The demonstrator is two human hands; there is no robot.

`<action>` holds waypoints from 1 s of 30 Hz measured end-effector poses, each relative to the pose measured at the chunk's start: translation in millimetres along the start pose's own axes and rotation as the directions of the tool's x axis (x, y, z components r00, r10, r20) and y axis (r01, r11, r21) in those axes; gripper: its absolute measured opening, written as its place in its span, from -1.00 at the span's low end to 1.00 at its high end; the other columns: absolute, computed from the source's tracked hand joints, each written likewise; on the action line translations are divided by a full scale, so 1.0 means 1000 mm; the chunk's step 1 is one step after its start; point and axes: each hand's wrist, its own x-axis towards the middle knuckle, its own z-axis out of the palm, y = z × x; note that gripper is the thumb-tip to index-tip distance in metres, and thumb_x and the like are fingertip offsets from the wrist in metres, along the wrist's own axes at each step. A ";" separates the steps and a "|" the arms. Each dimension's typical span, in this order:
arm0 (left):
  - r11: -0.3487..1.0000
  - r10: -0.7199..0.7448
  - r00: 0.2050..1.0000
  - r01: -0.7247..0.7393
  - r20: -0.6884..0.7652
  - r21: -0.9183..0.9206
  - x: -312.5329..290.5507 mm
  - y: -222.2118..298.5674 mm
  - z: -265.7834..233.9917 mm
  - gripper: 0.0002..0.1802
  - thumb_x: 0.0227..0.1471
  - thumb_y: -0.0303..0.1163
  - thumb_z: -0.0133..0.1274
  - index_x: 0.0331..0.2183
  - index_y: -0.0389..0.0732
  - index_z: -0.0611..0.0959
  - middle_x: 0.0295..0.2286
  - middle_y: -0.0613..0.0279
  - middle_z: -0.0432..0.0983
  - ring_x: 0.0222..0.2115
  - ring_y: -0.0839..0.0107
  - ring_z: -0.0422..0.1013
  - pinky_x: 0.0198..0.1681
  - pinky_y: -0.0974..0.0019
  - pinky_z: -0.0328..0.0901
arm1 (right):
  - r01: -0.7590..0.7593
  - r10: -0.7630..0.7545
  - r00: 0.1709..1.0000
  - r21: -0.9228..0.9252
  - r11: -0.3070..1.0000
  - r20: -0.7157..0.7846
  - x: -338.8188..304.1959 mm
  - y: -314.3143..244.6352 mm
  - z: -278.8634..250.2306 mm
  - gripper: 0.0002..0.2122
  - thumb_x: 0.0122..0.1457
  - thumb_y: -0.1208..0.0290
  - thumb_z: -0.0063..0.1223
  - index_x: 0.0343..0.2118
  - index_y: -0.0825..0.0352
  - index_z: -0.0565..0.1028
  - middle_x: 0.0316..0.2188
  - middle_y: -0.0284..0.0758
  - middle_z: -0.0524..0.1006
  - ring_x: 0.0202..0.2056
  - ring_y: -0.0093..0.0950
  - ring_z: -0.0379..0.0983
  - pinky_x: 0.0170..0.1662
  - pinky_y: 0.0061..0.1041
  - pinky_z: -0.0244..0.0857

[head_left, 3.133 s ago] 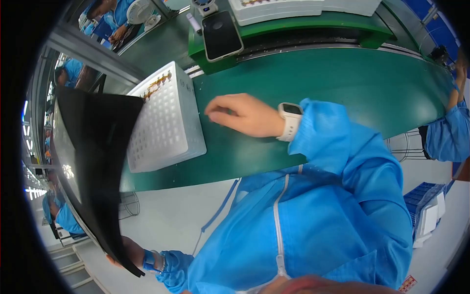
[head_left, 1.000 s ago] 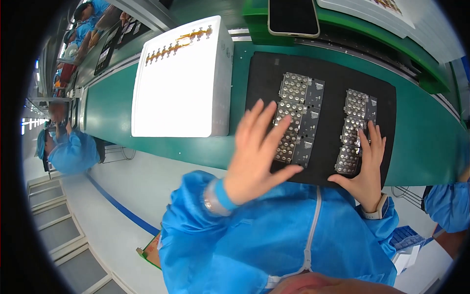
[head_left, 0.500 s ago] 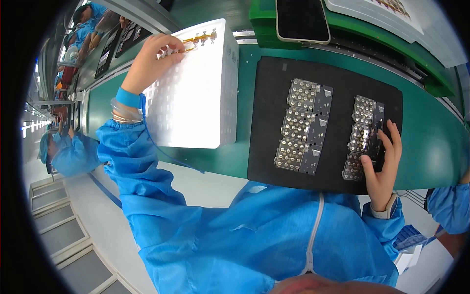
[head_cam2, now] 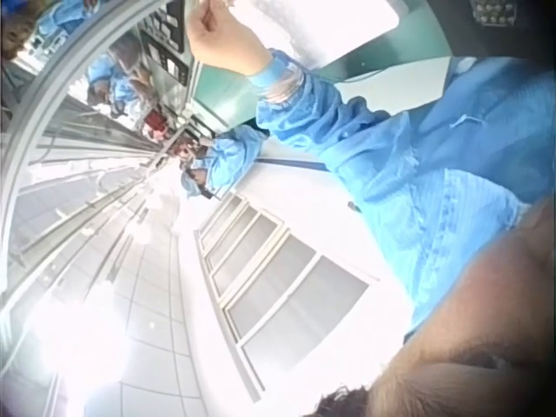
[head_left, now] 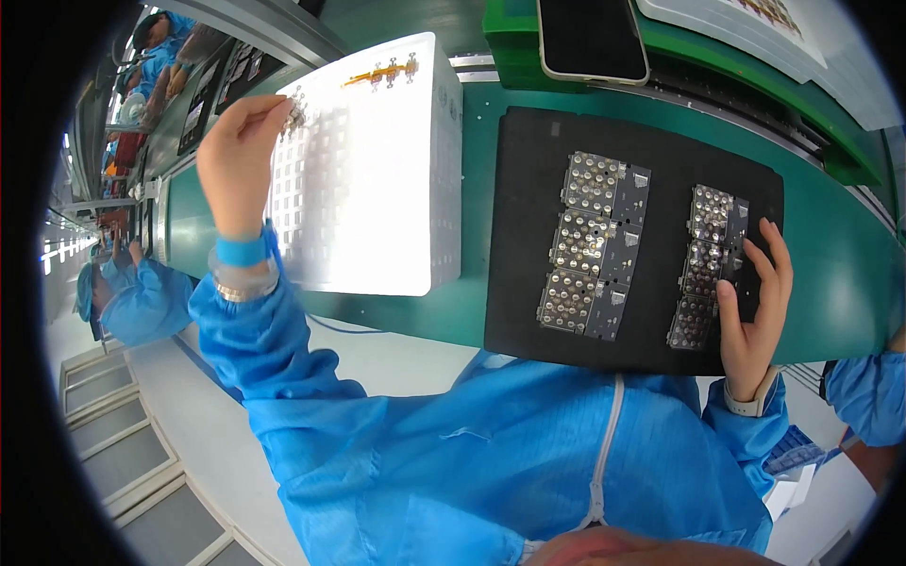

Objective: The person assembles electronic components and wire connectors onto circuit boards by hand.

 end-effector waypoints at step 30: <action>0.285 0.180 0.785 0.535 0.593 -0.795 -0.180 0.132 0.092 -0.82 -0.10 -0.70 0.14 -0.35 -0.36 0.68 -0.29 0.14 0.43 -0.37 0.46 0.41 -0.32 0.49 0.31 | -0.671 -0.014 0.737 0.733 0.112 0.676 -0.004 -0.062 0.025 -0.90 0.19 0.50 0.05 -0.30 0.41 0.45 -0.49 -0.31 0.55 -0.54 -0.68 0.47 -0.50 -0.75 0.32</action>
